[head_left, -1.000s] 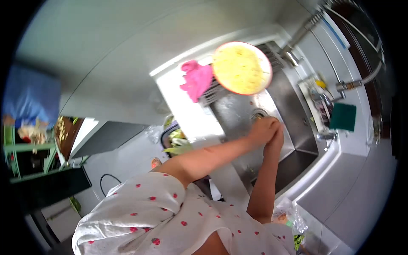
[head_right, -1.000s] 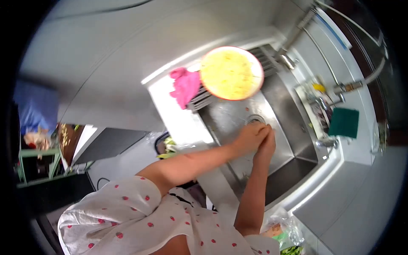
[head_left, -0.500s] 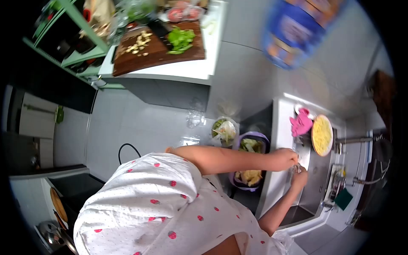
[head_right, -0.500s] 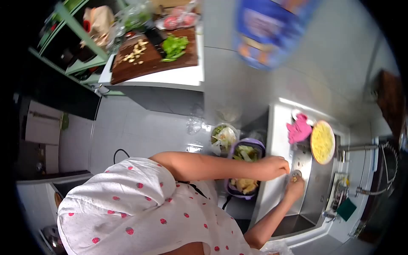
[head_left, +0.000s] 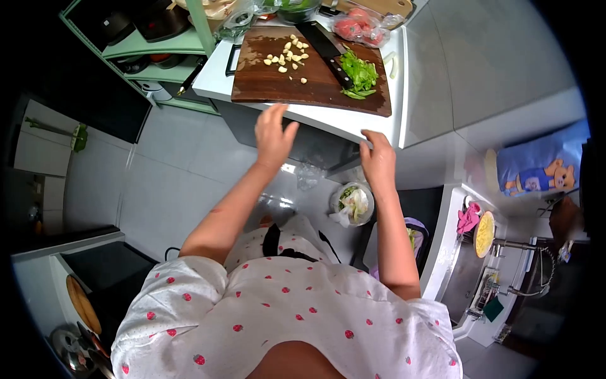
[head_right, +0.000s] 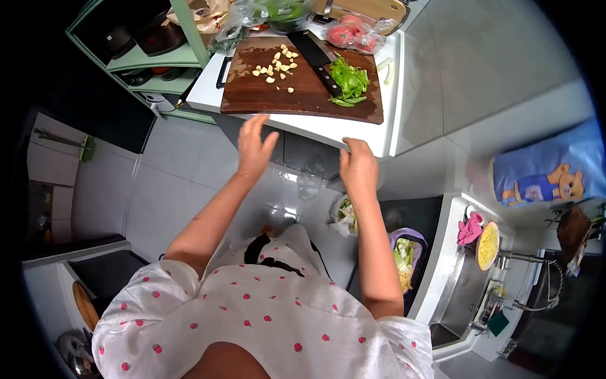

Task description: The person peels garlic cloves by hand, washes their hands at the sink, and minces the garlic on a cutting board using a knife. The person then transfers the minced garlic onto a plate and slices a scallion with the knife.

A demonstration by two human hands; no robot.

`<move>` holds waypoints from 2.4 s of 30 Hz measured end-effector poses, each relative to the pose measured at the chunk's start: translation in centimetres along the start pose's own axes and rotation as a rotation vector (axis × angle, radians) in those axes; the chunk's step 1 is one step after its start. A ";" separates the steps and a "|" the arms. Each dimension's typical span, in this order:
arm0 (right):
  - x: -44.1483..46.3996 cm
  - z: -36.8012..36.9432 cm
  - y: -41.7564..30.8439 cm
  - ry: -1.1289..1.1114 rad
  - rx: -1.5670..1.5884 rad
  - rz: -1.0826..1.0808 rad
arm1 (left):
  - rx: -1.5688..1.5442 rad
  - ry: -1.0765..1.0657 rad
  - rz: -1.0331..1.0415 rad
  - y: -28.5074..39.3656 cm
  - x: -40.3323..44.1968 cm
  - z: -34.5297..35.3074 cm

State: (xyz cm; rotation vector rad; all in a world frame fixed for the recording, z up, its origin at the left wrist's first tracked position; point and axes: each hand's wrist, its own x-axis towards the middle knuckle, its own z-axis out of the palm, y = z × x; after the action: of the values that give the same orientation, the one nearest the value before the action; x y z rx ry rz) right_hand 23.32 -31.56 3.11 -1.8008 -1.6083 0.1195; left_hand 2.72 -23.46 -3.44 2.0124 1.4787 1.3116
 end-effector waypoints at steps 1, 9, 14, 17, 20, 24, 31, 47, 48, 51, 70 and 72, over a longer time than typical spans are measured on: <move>1.5 1.3 -0.2 0.000 -0.003 -0.049 | 0.033 -0.027 -0.049 -1.3 0.7 -0.5; 11.9 11.4 0.0 -0.076 -0.051 -0.072 | 0.224 -0.065 -0.057 -6.9 8.1 1.6; 17.2 15.5 1.2 -0.111 -0.072 -0.039 | 0.309 -0.244 -0.109 -7.7 13.4 4.0; 19.5 17.8 0.9 -0.130 -0.099 -0.033 | 0.274 -0.306 -0.043 -8.6 14.9 5.6; 20.7 20.3 1.2 -0.178 -0.100 -0.015 | 0.222 -0.335 -0.011 -9.1 16.2 6.3; 21.7 20.5 1.2 -0.249 -0.130 0.038 | 0.095 -0.396 0.067 -10.2 19.0 7.3; 20.1 12.1 5.2 0.306 -0.103 0.352 | -0.109 -0.367 0.176 -13.2 23.5 10.1; 19.7 14.5 0.9 -0.066 -0.376 0.184 | -0.354 -0.747 0.326 -12.8 24.5 7.8; 20.2 15.1 1.0 -0.070 -0.427 0.180 | -0.380 -0.746 0.303 -12.5 24.4 7.3; 21.5 16.2 1.9 -0.130 -0.569 0.172 | -0.106 -0.752 0.395 -12.2 23.8 6.6; 16.7 8.3 -2.8 -0.270 0.082 0.805 | -0.044 -0.741 0.336 -12.3 24.7 10.9; 15.2 8.9 -2.0 -0.224 0.140 0.743 | -0.180 -0.823 0.390 -12.4 23.9 10.8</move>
State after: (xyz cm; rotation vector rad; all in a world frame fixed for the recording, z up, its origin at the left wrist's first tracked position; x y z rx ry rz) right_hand 20.54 -14.03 3.34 -2.2386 -0.9551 0.7723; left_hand 5.34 5.30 -6.31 2.3502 0.5954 0.5398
